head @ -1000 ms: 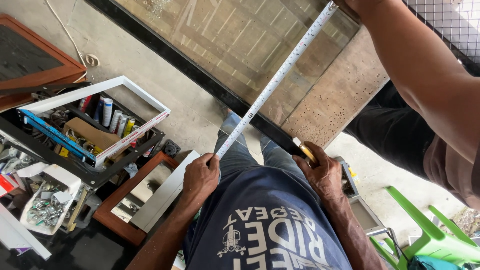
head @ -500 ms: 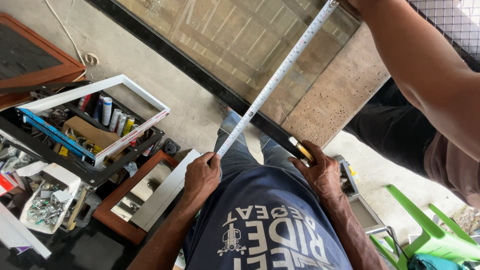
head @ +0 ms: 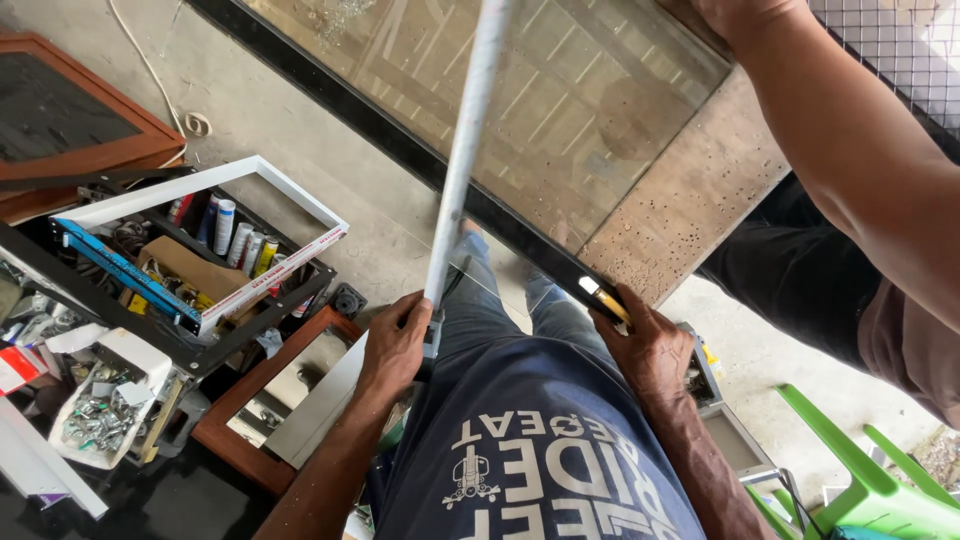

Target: Measuring, marking, and scoring a glass pane for a frame assembly

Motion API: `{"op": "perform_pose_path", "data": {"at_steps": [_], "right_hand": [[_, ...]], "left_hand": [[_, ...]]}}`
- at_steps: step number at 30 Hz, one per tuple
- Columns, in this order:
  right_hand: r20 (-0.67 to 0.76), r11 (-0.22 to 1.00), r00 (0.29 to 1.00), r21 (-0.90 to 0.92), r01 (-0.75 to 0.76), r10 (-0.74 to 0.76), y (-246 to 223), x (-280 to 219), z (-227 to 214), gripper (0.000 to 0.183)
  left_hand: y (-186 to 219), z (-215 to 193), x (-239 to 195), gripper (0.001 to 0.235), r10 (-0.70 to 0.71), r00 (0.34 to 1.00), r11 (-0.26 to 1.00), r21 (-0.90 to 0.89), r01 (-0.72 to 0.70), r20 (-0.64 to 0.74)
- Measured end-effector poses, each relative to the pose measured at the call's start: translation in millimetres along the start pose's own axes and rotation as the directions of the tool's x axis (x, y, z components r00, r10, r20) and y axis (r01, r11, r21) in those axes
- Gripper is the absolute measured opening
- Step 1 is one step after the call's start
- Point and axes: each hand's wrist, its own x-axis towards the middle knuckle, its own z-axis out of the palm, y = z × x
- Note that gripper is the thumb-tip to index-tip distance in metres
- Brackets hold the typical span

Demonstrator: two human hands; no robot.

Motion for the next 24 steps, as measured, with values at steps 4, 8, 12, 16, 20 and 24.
{"op": "perform_pose_path", "data": {"at_steps": [4,8,12,16,20,24], "right_hand": [[-0.005,1.0,1.0,-0.01,0.015,-0.015,-8,8,-4,0.051],[-0.04,1.0,0.999,0.006,0.006,-0.006,-8,9,-3,0.051],[-0.037,1.0,0.999,-0.019,-0.017,0.016,-18,10,-5,0.049],[-0.052,1.0,0.998,-0.005,-0.028,0.028,-15,8,-2,0.049],[-0.062,0.999,0.997,-0.014,-0.038,0.037,-7,4,5,0.051],[-0.071,0.998,0.996,-0.026,-0.052,0.05,-2,0,9,0.05]], "left_hand": [[-1,-8,-4,0.049,-0.039,0.998,0.995,-0.095,0.035,-0.041],[-33,-14,15,0.048,-0.069,0.994,0.958,-0.285,0.041,-0.088],[-38,-21,18,0.039,-0.127,0.989,0.9,-0.427,0.082,-0.078],[-32,-25,15,0.045,-0.116,0.986,0.918,-0.392,0.06,-0.122],[25,-20,-15,0.069,-0.214,0.964,0.913,-0.383,0.14,-0.157],[-11,-29,16,0.073,-0.205,0.965,0.943,-0.296,0.15,-0.166]]}}
